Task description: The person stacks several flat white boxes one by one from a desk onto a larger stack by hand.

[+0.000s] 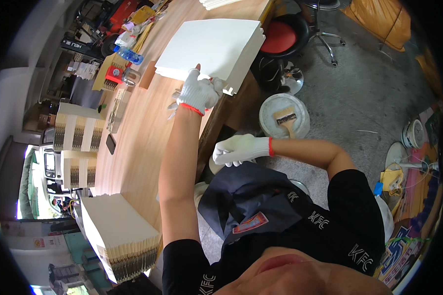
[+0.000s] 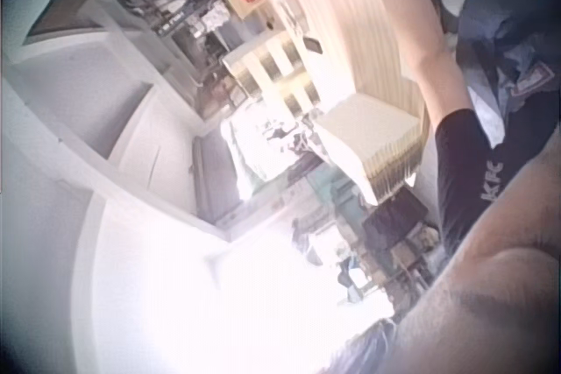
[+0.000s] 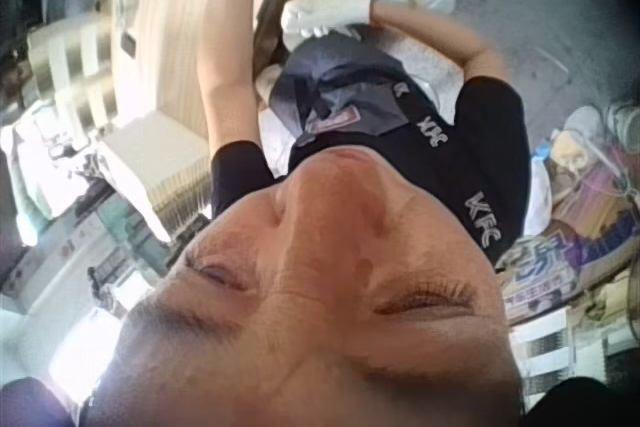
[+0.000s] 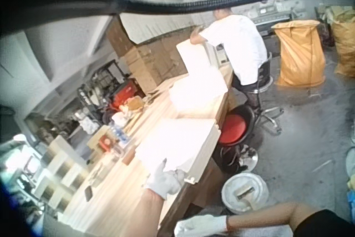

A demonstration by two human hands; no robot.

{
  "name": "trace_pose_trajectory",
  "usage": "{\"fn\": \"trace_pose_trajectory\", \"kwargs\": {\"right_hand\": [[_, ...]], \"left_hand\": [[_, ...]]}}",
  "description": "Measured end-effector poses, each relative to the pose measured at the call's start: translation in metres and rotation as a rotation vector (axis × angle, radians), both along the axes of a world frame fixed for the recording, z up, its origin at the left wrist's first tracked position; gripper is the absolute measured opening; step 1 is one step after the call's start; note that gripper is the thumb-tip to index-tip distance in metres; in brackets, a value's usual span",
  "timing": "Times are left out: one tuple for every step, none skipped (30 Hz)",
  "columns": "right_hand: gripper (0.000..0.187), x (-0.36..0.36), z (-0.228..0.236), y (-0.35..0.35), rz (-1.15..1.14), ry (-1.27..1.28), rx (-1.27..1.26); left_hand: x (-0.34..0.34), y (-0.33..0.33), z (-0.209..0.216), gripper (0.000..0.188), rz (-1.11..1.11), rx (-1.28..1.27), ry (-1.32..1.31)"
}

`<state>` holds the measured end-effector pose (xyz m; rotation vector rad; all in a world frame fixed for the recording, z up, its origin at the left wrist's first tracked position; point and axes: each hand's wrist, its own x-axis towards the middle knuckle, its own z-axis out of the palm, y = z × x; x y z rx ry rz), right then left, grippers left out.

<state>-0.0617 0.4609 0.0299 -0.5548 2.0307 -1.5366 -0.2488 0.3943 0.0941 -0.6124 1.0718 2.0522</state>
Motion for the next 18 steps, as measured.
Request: {"fn": "trace_pose_trajectory", "kwargs": {"right_hand": [[0.036,-0.003,0.002,0.005,-0.007,-0.028,-0.030],[0.035,-0.004,0.004,0.009,-0.022,-0.019,-0.045],[0.034,-0.004,0.010,0.012,-0.025,-0.004,-0.059],[0.033,-0.004,0.017,0.020,-0.047,0.010,-0.064],[0.035,-0.003,0.027,0.027,-0.059,0.032,-0.033],[0.036,-0.005,0.026,0.035,-0.093,0.113,0.002],[0.037,-0.008,0.025,0.042,-0.127,0.194,0.038],[0.039,-0.012,0.024,0.049,-0.161,0.275,0.075],[0.041,-0.018,0.022,0.057,-0.251,0.374,0.096],[0.035,-0.027,0.019,0.064,-0.338,0.577,0.169],[0.032,-0.040,0.019,0.070,-0.441,0.709,0.276],[0.030,-0.055,0.020,0.071,-0.525,0.843,0.372],[0.029,-0.065,0.021,0.082,-0.534,0.921,0.388],[0.027,-0.071,0.021,0.089,-0.542,0.997,0.400],[0.026,-0.070,0.032,0.093,-0.481,0.960,0.491],[0.026,-0.074,0.032,0.099,-0.474,0.942,0.518],[0.027,-0.081,0.031,0.110,-0.464,0.924,0.542],[0.027,-0.086,0.027,0.125,-0.461,0.895,0.576]], "left_hand": [[-0.002,0.001,0.002,0.059,0.035,0.015,-0.032],[-0.004,0.000,0.002,0.055,0.070,0.031,-0.064],[-0.008,-0.011,-0.003,0.052,0.014,-0.069,0.078],[-0.013,-0.013,-0.012,0.048,-0.062,-0.161,0.217],[-0.020,-0.015,-0.019,0.047,-0.049,-0.125,0.244],[-0.021,-0.009,-0.018,0.046,-0.042,-0.083,0.269],[-0.021,-0.006,-0.018,0.049,0.051,0.087,0.180],[-0.021,-0.003,-0.017,0.051,0.142,0.256,0.086],[-0.004,0.018,0.001,0.038,0.332,0.195,0.075],[-0.003,0.021,0.002,0.037,0.277,0.153,0.093],[-0.005,0.023,0.002,0.037,0.221,0.111,0.112],[-0.007,0.016,-0.001,0.036,0.185,0.064,0.133],[-0.022,0.016,-0.015,0.031,0.160,0.040,0.181],[-0.038,0.016,-0.031,0.025,0.138,0.013,0.227],[-0.040,0.022,-0.034,0.023,0.217,-0.008,0.274],[-0.044,0.025,-0.036,0.021,0.300,-0.031,0.321],[-0.052,0.021,-0.032,0.018,0.332,-0.046,0.339],[-0.054,0.019,-0.015,0.016,0.238,-0.023,0.305]]}}
